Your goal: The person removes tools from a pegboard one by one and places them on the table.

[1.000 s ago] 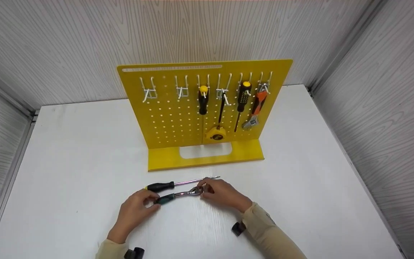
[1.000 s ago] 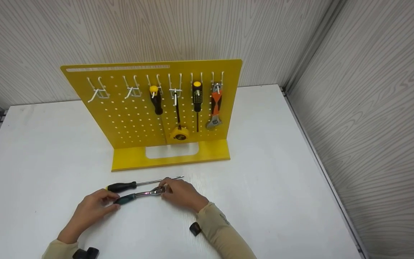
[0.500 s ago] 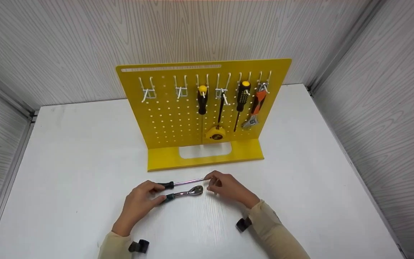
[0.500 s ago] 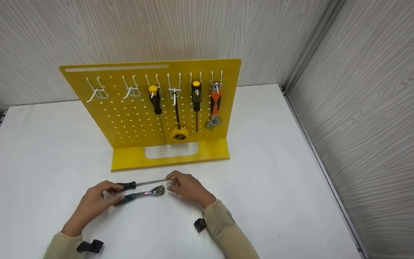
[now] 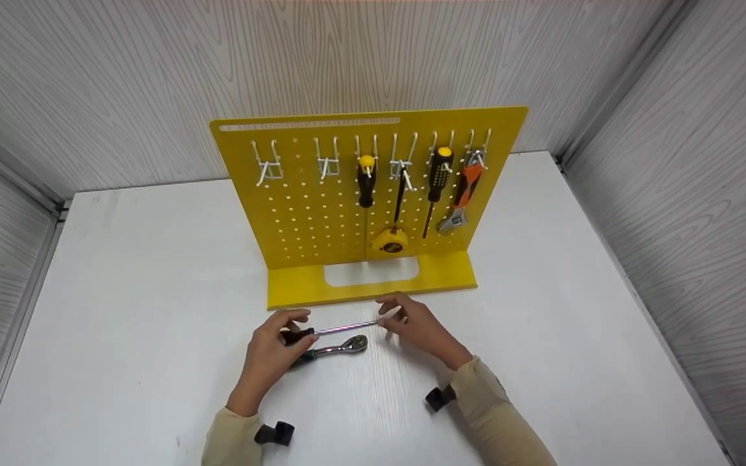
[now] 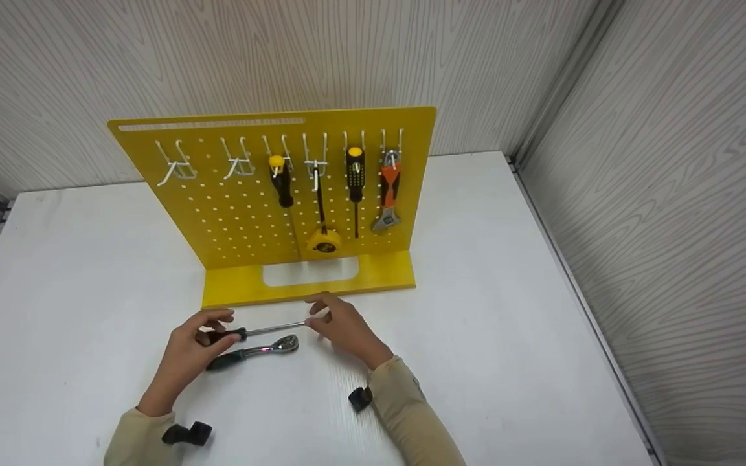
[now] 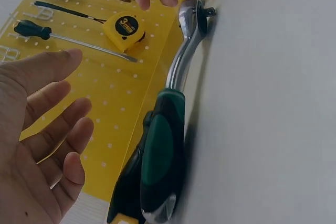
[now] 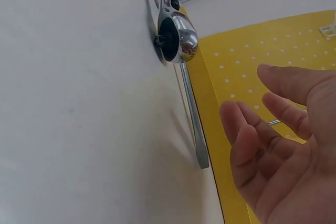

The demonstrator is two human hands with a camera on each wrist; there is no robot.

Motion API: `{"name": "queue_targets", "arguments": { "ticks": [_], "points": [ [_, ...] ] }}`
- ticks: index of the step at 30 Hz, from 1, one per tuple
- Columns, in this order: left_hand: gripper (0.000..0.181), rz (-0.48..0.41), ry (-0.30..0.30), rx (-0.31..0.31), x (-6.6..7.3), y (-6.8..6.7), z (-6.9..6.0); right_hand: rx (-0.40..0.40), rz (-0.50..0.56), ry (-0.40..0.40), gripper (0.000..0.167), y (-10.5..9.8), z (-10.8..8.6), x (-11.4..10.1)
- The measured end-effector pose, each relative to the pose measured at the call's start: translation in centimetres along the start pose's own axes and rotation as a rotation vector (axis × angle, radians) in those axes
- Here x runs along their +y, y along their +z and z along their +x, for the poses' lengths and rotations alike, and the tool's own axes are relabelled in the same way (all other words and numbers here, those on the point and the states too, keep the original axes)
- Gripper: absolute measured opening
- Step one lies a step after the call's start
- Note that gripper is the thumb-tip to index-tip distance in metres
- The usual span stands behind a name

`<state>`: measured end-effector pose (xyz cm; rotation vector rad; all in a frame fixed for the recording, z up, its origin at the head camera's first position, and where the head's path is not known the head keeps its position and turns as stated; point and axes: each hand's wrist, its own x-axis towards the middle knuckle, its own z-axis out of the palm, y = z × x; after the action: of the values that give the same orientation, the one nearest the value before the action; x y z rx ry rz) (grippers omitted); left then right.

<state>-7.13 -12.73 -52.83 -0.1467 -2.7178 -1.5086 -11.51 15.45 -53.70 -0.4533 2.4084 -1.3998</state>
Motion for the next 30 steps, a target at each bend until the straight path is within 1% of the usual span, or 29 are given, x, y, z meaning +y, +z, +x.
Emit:
{"name": "queue_targets", "arguments": {
  "ticks": [3, 8, 13, 16, 20, 23, 30],
  "points": [
    [0.042, -0.029, 0.002, 0.015, 0.7, 0.1, 0.7, 0.029, 0.022, 0.015, 0.041, -0.2, 0.5, -0.4],
    [0.043, -0.083, 0.027, 0.066, 1.9, 0.2, 2.0, 0.050, 0.065, 0.001, 0.043, -0.6, 1.5, -1.3],
    [0.043, -0.145, 0.094, 0.123, 3.5, 0.6, 3.5, 0.072, 0.111, -0.024, 0.045, -1.1, 2.2, -2.2],
    [0.043, -0.167, 0.115, 0.143, 4.3, 0.7, 4.1, 0.077, 0.121, -0.025, 0.043, -1.3, 2.5, -2.6],
    [0.043, -0.168, 0.126, 0.158, 5.1, 0.8, 4.6, 0.078, 0.128, -0.004, 0.044, -1.3, 2.7, -2.7],
    [0.046, -0.173, 0.147, 0.165, 5.5, 1.0, 5.0, 0.092, 0.135, -0.005, 0.046, -1.3, 3.0, -2.7],
    [0.050, -0.210, 0.189, 0.170, 6.8, 1.5, 6.3, 0.132, 0.144, -0.005, 0.060, -1.6, 3.4, -3.2]
  ]
}}
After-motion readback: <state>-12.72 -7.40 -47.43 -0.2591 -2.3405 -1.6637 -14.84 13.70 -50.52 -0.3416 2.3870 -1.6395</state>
